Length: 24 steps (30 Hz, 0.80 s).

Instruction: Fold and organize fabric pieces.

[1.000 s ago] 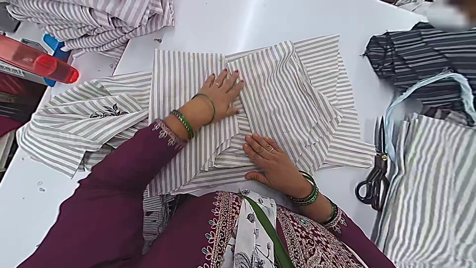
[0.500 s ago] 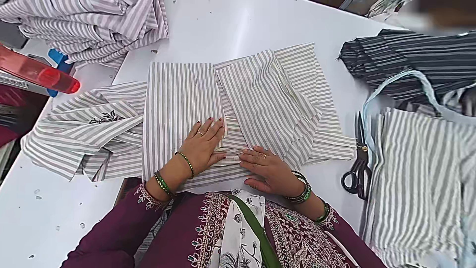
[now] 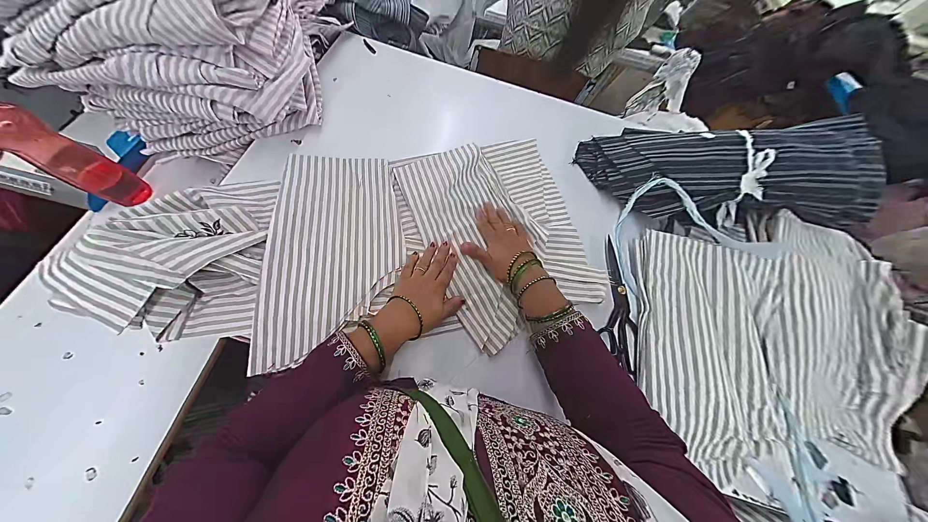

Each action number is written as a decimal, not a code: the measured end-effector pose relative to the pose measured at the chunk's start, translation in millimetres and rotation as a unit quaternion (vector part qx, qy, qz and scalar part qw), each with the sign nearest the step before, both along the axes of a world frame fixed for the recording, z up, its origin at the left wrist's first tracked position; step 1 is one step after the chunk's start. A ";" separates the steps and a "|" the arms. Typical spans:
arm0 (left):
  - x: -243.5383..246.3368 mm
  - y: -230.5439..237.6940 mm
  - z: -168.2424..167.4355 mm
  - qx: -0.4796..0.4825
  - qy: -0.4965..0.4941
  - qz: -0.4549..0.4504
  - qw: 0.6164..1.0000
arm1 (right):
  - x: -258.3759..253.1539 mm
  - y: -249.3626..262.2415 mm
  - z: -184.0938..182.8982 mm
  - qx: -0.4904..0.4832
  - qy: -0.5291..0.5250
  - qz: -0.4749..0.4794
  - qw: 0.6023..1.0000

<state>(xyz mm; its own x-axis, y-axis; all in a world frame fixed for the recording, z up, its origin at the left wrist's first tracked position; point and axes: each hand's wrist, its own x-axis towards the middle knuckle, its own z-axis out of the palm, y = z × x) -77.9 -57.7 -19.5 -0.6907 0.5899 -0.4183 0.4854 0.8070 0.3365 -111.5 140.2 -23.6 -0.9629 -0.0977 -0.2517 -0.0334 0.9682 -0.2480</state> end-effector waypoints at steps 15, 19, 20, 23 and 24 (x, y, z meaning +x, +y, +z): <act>3.3 15.8 -1.3 0.012 0.031 0.088 0.996 | 63.0 30.8 4.3 -0.018 0.004 -0.132 0.991; 38.3 5.1 2.1 0.086 0.022 0.030 0.996 | 121.0 25.2 -7.4 -0.121 0.183 -0.038 0.975; 48.9 2.6 -1.4 0.099 0.020 0.013 0.995 | 133.8 23.3 -13.5 -0.155 0.230 -0.008 0.961; 67.0 -6.7 -8.1 0.144 0.029 -0.011 0.989 | 159.5 18.1 -29.8 -0.251 0.300 0.069 0.918; 68.9 -10.7 -7.5 0.170 0.033 -0.008 0.985 | 164.0 17.0 -34.6 -0.269 0.301 0.086 0.911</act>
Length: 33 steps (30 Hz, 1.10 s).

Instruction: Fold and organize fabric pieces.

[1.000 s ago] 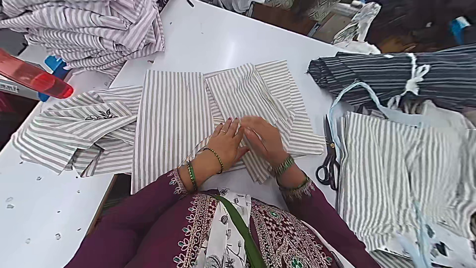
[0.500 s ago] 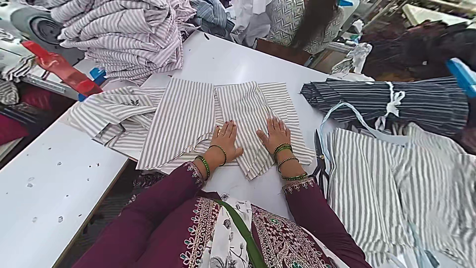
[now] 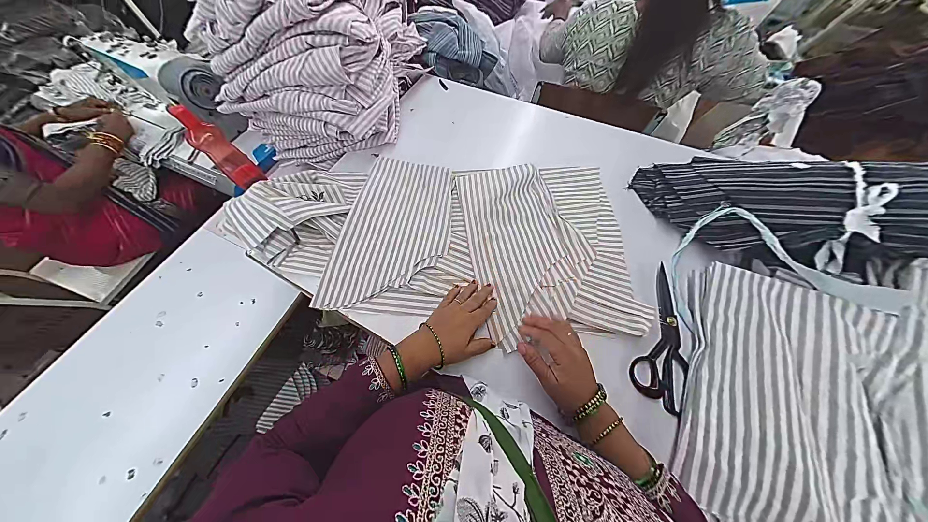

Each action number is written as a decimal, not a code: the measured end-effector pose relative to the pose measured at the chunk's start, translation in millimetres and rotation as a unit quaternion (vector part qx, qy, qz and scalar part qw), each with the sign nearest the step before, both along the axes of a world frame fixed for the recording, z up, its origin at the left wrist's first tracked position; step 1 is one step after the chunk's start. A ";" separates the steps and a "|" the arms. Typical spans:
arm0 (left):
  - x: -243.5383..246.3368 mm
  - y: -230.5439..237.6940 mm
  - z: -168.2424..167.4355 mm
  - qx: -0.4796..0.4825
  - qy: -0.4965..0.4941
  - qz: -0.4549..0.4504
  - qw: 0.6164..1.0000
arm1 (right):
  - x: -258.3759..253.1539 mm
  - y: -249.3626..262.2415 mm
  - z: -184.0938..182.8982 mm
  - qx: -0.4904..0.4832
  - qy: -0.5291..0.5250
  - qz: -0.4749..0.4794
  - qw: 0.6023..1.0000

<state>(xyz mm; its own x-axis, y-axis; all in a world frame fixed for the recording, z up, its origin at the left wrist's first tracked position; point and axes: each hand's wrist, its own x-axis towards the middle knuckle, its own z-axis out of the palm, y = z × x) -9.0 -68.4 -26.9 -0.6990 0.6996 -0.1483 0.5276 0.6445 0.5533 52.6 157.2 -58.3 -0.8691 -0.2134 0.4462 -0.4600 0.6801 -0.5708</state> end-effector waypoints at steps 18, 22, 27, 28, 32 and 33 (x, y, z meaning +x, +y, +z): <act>-79.8 -133.5 21.6 -0.075 0.052 0.372 0.924 | -1.3 0.5 -6.5 0.002 -0.012 0.046 0.999; -82.8 -162.0 -8.6 -0.073 0.059 0.399 0.912 | 0.0 -0.5 -5.6 0.002 0.010 0.026 1.000; -72.4 -149.6 -21.7 -0.086 0.111 0.386 0.912 | -29.2 -29.5 23.1 0.003 0.060 -0.011 0.998; -71.9 -149.2 -21.7 -0.080 0.111 0.387 0.912 | -41.7 -39.8 31.3 0.025 0.033 -0.004 0.999; -72.3 -152.6 -20.6 -0.063 0.098 0.380 0.917 | -97.3 -76.5 49.1 0.224 -0.243 0.014 0.944; -72.3 -153.1 -19.7 -0.064 0.094 0.379 0.918 | -107.7 -84.1 45.5 0.278 -0.293 0.012 0.915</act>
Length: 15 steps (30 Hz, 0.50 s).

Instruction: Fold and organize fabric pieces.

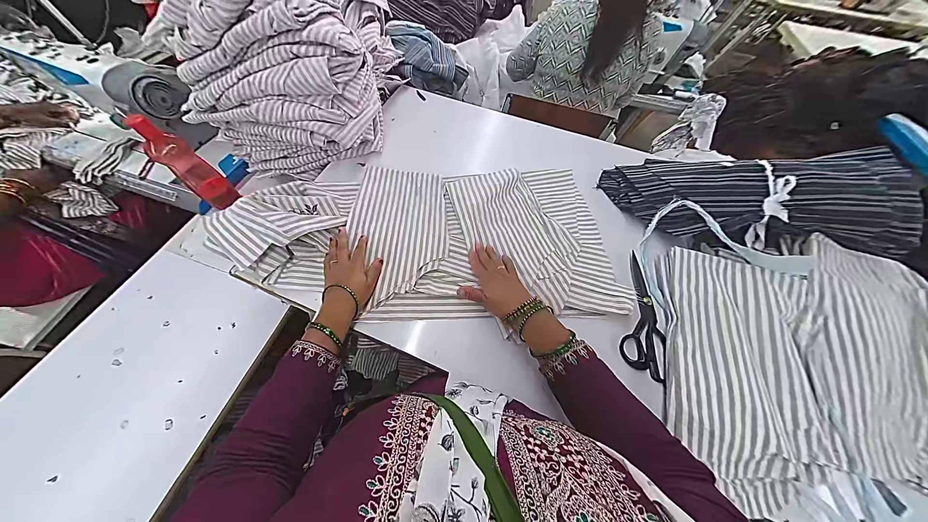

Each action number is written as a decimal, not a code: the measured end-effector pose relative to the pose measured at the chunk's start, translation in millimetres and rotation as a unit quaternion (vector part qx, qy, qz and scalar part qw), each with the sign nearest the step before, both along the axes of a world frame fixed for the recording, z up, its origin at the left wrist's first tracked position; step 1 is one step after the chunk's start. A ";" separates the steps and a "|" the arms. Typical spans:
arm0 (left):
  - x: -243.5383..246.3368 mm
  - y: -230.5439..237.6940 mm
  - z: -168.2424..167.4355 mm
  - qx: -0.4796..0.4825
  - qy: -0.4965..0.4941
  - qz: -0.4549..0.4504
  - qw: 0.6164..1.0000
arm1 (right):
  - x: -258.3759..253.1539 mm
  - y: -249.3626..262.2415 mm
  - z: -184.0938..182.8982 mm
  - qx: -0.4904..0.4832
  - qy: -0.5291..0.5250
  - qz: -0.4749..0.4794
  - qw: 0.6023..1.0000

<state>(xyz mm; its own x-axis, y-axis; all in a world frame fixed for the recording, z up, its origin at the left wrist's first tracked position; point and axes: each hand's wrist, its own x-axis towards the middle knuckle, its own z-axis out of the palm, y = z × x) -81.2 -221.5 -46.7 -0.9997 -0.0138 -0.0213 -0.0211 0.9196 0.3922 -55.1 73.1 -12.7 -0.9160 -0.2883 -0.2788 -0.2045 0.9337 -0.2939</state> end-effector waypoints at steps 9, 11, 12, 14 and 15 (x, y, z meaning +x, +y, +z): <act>2.8 0.9 13.1 -0.025 -0.067 -0.018 0.997 | 20.5 -15.8 -12.2 0.060 0.005 -0.043 0.997; 2.8 1.1 13.0 -0.025 -0.070 -0.028 0.997 | 25.7 -15.4 -13.3 0.055 0.008 -0.053 0.997; 3.5 0.3 11.8 -0.022 -0.064 -0.031 0.997 | 26.6 -15.7 -12.3 0.057 0.002 -0.055 0.997; 5.3 -1.5 10.1 -0.009 -0.047 -0.040 0.998 | 27.2 -16.9 -9.4 0.062 -0.013 -0.059 0.996; 5.0 -2.0 11.2 -0.004 -0.050 -0.043 0.998 | 26.9 -17.1 -9.3 0.059 -0.013 -0.062 0.996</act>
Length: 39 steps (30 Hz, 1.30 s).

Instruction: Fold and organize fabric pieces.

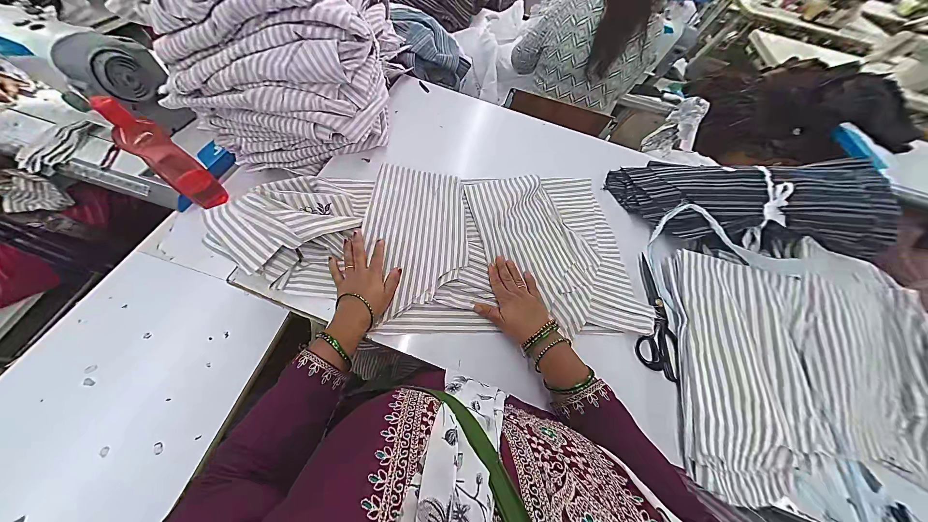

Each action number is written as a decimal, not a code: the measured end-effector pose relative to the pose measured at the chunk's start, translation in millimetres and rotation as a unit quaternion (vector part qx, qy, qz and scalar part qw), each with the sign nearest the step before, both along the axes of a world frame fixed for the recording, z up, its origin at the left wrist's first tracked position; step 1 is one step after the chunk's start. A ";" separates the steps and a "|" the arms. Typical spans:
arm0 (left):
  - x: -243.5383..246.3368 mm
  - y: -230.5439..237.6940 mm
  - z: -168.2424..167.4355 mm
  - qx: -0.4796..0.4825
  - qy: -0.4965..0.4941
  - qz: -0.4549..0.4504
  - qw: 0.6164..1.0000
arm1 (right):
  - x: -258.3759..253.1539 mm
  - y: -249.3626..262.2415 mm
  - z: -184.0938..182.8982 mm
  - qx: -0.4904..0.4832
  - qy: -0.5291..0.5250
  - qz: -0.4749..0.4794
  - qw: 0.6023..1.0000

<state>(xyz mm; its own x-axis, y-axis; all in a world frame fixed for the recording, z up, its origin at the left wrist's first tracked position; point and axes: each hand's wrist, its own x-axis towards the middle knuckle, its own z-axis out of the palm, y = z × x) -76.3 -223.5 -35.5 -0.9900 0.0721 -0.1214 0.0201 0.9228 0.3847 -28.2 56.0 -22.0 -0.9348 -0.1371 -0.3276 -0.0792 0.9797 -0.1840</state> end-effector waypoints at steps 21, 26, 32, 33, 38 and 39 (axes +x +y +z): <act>-27.4 -35.4 22.0 0.420 -0.085 0.112 0.896 | 31.8 0.7 -16.0 -0.201 0.201 0.007 0.959; -14.5 -16.6 56.8 0.632 -0.071 0.166 0.754 | 93.7 20.7 -18.9 -0.383 0.211 0.081 0.896; 23.8 57.6 134.1 0.707 0.016 -0.016 0.706 | 149.1 73.9 -1.7 -0.557 0.136 -0.090 0.815; 33.6 78.7 138.6 0.681 0.000 -0.067 0.729 | 154.9 81.9 1.6 -0.604 0.131 -0.120 0.777; 101.2 210.0 114.3 0.369 -0.111 -0.545 0.745 | 181.1 111.5 26.5 -0.752 0.203 -0.186 0.599; 116.4 233.4 112.8 0.295 -0.131 -0.635 0.702 | 192.1 110.8 34.0 -0.756 0.253 -0.248 0.550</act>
<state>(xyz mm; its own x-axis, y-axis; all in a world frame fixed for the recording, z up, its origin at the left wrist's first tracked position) 40.2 9.9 77.3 -0.0325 0.9903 0.1352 0.5394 -0.0965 0.8365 163.9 166.8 11.9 -0.8990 0.4180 0.1308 -0.2880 -0.3393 -0.8955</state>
